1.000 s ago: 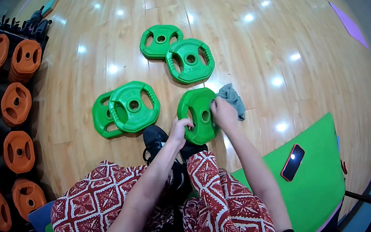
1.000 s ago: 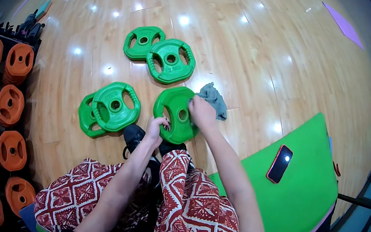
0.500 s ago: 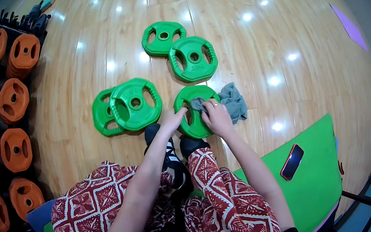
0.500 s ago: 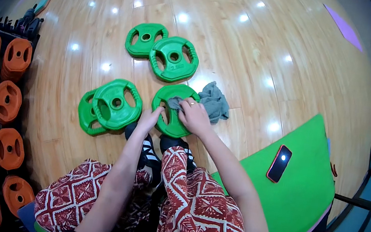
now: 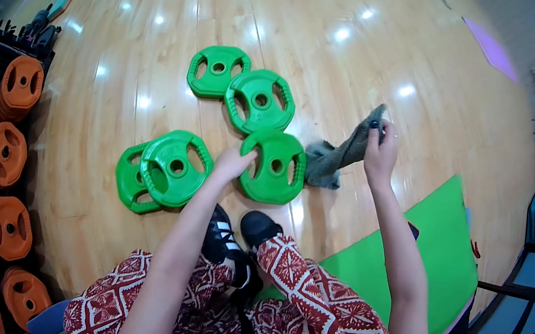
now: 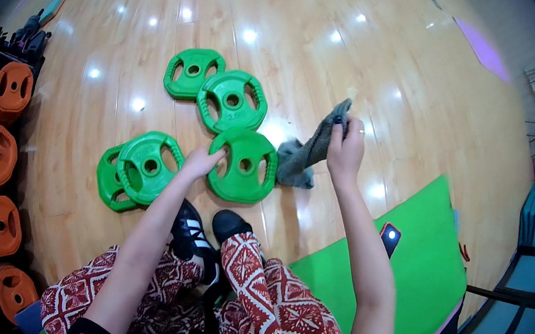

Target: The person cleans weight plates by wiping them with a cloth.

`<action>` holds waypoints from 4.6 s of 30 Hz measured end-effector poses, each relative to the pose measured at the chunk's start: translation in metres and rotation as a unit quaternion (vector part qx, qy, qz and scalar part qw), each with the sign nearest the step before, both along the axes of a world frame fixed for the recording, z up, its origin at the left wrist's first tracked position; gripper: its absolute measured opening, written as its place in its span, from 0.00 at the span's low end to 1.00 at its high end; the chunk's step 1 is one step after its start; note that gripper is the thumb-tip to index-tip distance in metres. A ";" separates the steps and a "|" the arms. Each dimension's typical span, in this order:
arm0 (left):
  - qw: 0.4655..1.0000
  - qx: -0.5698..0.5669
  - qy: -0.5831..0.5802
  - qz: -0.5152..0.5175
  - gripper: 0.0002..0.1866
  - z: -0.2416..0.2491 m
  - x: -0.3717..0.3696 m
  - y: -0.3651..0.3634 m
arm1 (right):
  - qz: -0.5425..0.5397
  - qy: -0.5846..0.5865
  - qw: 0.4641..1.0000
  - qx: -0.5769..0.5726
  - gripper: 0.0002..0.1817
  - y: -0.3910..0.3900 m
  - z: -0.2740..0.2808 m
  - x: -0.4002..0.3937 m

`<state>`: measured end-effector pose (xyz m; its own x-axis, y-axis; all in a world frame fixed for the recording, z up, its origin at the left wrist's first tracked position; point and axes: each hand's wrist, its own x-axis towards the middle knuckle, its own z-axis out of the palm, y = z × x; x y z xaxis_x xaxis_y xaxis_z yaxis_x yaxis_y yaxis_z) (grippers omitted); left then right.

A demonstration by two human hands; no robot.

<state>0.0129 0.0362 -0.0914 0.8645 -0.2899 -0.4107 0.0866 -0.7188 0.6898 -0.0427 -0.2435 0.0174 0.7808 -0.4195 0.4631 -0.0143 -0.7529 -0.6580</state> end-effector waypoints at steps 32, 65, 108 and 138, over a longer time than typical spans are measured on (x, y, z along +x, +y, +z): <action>0.969 0.141 -0.014 -0.205 0.19 0.046 0.020 -0.002 | 0.265 0.113 0.953 -0.093 0.13 0.055 0.131 0.013; 0.949 0.066 0.307 -0.008 0.18 -0.010 -0.001 0.005 | 0.267 0.108 0.904 -0.317 0.11 0.090 -0.118 0.045; 0.992 0.092 -0.050 -0.072 0.13 -0.008 -0.018 0.015 | 0.091 0.150 0.950 -0.260 0.17 0.121 -0.123 0.038; 0.991 0.015 -0.077 -0.110 0.11 0.032 0.004 0.030 | 0.207 0.057 0.948 -0.235 0.10 0.148 -0.141 0.051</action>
<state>0.0170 0.0663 -0.0596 0.8351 -0.4674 -0.2900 -0.1790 -0.7295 0.6602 0.0084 -0.0957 -0.1233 0.8893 0.1661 0.4261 0.2966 -0.9187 -0.2609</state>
